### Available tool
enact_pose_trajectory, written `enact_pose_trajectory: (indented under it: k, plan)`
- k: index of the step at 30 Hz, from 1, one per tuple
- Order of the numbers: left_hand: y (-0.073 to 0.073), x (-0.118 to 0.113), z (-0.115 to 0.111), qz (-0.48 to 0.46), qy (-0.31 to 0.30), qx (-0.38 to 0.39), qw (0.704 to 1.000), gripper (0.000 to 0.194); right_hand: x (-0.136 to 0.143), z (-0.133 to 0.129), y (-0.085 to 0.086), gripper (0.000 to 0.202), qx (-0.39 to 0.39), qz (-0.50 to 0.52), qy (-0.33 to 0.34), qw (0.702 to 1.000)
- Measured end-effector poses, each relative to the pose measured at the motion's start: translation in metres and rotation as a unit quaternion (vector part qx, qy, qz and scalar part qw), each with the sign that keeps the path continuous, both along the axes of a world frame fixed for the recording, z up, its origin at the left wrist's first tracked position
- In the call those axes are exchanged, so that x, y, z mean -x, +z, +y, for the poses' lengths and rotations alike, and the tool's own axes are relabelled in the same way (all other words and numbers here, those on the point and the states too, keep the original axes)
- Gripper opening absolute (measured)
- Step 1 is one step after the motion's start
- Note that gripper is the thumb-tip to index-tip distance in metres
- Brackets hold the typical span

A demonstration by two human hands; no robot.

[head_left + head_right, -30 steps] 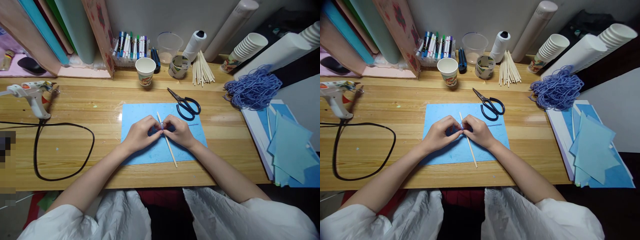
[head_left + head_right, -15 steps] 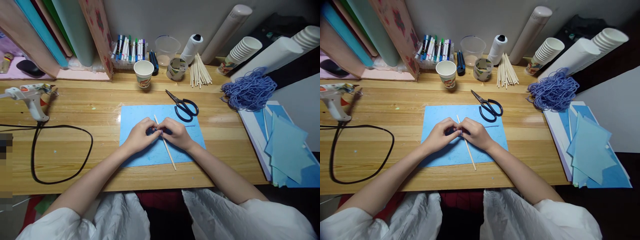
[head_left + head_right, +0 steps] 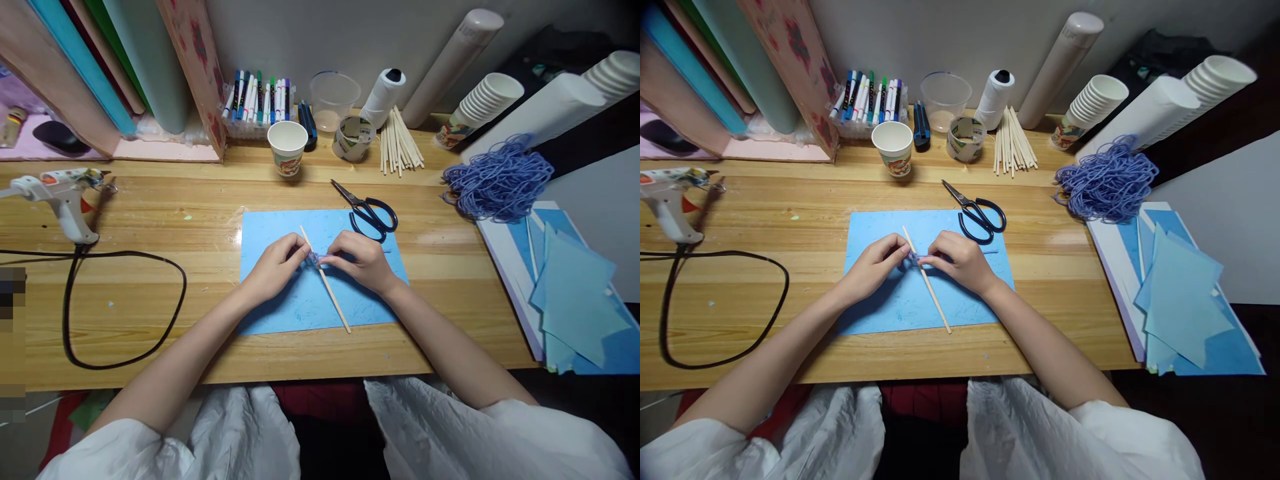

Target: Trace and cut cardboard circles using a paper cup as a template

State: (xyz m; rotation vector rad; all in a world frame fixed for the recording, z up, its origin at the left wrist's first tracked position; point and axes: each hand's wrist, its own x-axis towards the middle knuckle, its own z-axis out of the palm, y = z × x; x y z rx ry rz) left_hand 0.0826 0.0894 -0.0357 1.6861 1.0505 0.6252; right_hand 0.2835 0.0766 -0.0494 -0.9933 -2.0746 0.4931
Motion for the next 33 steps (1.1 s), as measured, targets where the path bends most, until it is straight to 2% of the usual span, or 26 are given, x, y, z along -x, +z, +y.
enact_pose_trajectory:
  k: [10, 15, 18, 21, 26, 30, 33]
  plan:
    - [0.011, 0.011, 0.006, 0.034, -0.016, 0.007, 0.999, 0.021, -0.005, 0.003, 0.002, 0.027, 0.063, 0.032, -0.056, 0.996]
    - [0.014, 0.014, 0.009, -0.002, -0.012, 0.067, 0.998, 0.025, -0.005, 0.004, 0.002, 0.03, 0.066, 0.037, -0.091, 0.993]
    - [0.01, 0.015, 0.011, -0.054, 0.022, 0.116, 0.992, 0.022, -0.006, 0.005, 0.002, 0.031, 0.068, 0.039, -0.108, 0.991]
    - [0.008, 0.013, 0.012, -0.14, 0.069, 0.18, 0.971, 0.016, -0.008, 0.005, 0.001, 0.033, 0.067, 0.034, -0.12, 0.99]
    - [0.012, 0.009, 0.013, -0.287, 0.118, 0.258, 0.915, 0.01, -0.008, 0.006, 0.001, 0.034, 0.046, 0.015, -0.12, 0.992]
    - [0.016, 0.008, 0.013, -0.328, 0.149, 0.297, 0.884, 0.01, -0.008, 0.007, 0.002, 0.034, 0.033, -0.001, -0.117, 0.993]
    - [0.014, 0.008, 0.013, -0.347, 0.146, 0.301, 0.876, 0.012, -0.01, 0.008, 0.0, 0.035, 0.037, 0.003, -0.111, 0.993]
